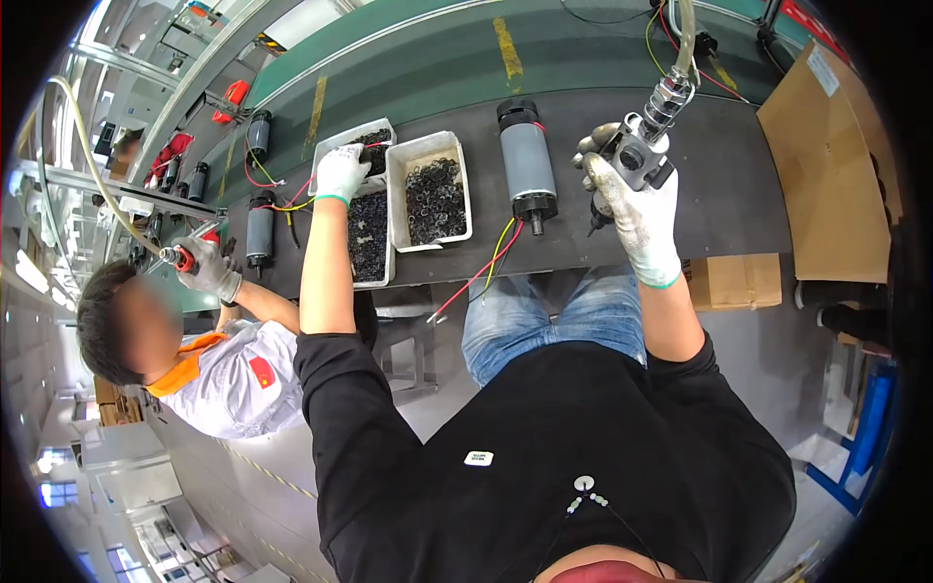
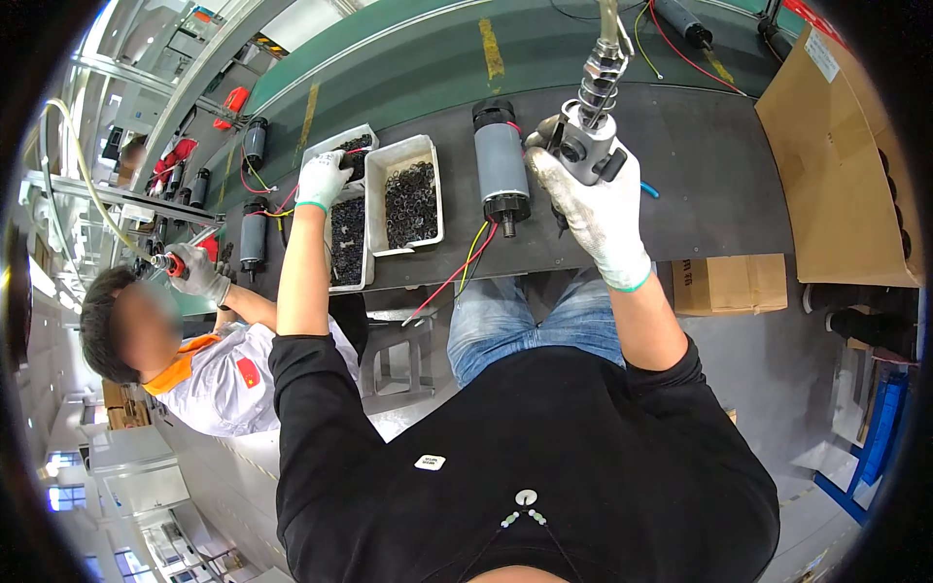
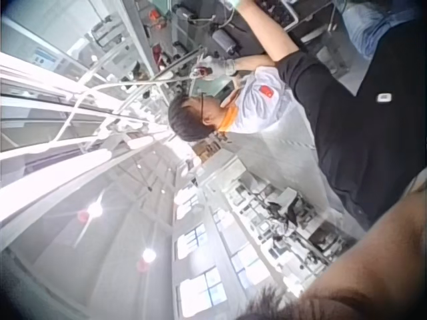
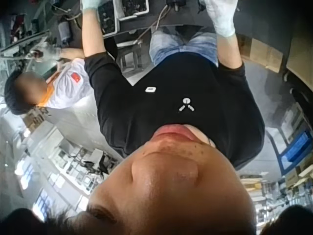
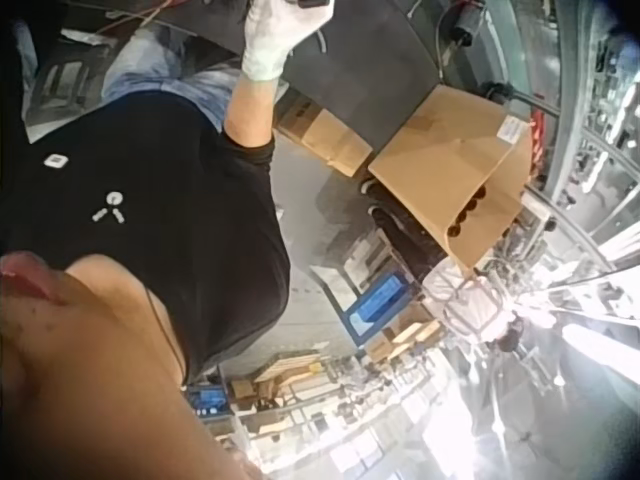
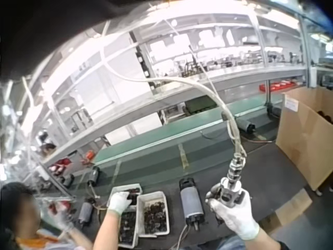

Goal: Assemble electric motors on an industrial production line by fitting casings and using an electric screwdriver to secure components.

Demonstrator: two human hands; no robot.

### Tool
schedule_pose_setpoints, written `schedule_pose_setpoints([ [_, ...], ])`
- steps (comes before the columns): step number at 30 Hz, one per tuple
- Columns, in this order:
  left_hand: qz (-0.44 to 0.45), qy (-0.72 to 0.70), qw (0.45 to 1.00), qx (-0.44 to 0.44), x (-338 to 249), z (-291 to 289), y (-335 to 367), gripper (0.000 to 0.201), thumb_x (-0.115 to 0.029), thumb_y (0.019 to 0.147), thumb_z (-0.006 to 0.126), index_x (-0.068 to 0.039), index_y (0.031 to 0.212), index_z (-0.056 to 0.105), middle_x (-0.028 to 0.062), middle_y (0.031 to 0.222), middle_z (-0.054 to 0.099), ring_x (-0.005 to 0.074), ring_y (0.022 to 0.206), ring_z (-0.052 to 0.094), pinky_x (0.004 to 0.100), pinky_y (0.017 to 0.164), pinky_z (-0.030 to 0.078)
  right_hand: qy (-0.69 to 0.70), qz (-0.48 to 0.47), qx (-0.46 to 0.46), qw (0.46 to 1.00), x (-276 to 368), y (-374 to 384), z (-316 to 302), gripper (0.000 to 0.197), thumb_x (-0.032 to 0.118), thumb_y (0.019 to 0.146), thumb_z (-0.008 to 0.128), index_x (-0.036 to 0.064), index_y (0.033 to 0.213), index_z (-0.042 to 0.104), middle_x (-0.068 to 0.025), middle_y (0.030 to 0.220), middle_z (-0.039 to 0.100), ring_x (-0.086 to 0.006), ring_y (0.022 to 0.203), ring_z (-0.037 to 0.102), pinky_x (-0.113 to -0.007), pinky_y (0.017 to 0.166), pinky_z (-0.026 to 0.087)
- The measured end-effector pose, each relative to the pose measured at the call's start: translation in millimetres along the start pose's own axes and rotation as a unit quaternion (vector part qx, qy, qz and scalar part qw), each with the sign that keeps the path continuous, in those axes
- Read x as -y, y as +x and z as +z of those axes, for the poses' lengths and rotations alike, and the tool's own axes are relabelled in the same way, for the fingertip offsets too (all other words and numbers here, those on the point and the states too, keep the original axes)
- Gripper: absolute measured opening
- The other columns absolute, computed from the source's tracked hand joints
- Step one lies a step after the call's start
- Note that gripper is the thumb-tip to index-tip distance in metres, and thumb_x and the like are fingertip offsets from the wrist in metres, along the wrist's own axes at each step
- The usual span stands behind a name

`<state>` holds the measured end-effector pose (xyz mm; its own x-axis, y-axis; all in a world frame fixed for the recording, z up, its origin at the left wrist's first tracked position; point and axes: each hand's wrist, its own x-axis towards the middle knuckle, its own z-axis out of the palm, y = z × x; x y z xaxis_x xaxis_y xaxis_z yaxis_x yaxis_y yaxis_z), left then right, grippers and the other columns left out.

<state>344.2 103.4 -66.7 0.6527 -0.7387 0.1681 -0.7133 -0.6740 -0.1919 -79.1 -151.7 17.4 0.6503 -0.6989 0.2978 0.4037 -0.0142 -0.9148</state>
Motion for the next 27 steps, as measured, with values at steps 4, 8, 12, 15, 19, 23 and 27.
schedule_pose_setpoints([
  [4,-0.054,-0.087,0.994,-0.04,7,-5,-3,0.027,-0.03,0.082,0.077,-0.013,0.102,0.079,0.0135,0.103,0.077,0.0316,0.1,0.073,0.0435,0.091,0.056,0.004,0.009,-0.003,1.0,-4,3,-3,0.024,-0.001,0.094,0.072,0.0001,0.117,0.066,-0.0108,0.105,0.073,-0.0145,0.087,0.071,-0.025,0.071,0.056],
  [8,-0.085,-0.15,0.983,-0.068,5,-6,-14,0.027,-0.03,0.083,0.077,-0.012,0.104,0.08,0.0141,0.104,0.078,0.0311,0.101,0.073,0.0418,0.091,0.056,-0.002,0.016,-0.008,1.0,-8,5,-3,0.024,0.0,0.094,0.072,0.0001,0.117,0.066,-0.0106,0.105,0.073,-0.0136,0.086,0.071,-0.024,0.069,0.056],
  [12,-0.115,-0.2,0.972,-0.044,4,-14,-22,0.03,-0.026,0.083,0.078,-0.01,0.108,0.08,0.0135,0.106,0.078,0.0276,0.097,0.075,0.0385,0.088,0.057,-0.014,0.023,0.0,1.0,-9,6,0,0.024,0.0,0.094,0.072,0.0004,0.116,0.066,-0.0102,0.104,0.073,-0.0135,0.085,0.071,-0.024,0.069,0.055],
  [15,-0.126,-0.262,0.955,-0.054,-7,-31,-30,0.029,-0.021,0.083,0.08,-0.007,0.108,0.079,0.0125,0.104,0.079,0.0241,0.092,0.075,0.0354,0.085,0.057,-0.003,0.018,0.004,1.0,-7,5,0,0.024,0.002,0.094,0.072,0.0011,0.116,0.065,-0.0106,0.104,0.072,-0.0153,0.086,0.071,-0.025,0.069,0.056],
  [19,-0.092,-0.461,0.876,-0.104,-90,-86,-55,0.023,-0.01,0.081,0.081,-0.001,0.101,0.077,0.0101,0.095,0.078,0.0184,0.083,0.073,0.0306,0.079,0.056,0.097,-0.024,-0.016,0.995,3,6,-3,0.025,0.008,0.096,0.072,0.0028,0.119,0.063,-0.0127,0.107,0.071,-0.0211,0.092,0.07,-0.03,0.07,0.057],
  [23,-0.051,-0.661,0.736,-0.135,-191,-116,-114,0.02,0.005,0.072,0.082,-0.001,0.088,0.072,0.0101,0.088,0.074,0.0185,0.081,0.069,0.0304,0.077,0.056,0.34,-0.098,0.042,0.934,31,16,-1,0.028,0.016,0.098,0.071,0.0044,0.122,0.061,-0.0154,0.11,0.069,-0.0278,0.1,0.068,-0.035,0.072,0.059],
  [27,0.036,-0.805,0.561,-0.188,-247,-108,-139,0.028,0.011,0.063,0.083,-0.001,0.08,0.064,0.0145,0.087,0.072,0.0213,0.083,0.069,0.0324,0.075,0.056,0.49,-0.114,0.084,0.86,65,9,22,0.035,0.033,0.105,0.059,0.005,0.126,0.06,-0.0145,0.108,0.069,-0.0327,0.101,0.069,-0.041,0.07,0.062],
])
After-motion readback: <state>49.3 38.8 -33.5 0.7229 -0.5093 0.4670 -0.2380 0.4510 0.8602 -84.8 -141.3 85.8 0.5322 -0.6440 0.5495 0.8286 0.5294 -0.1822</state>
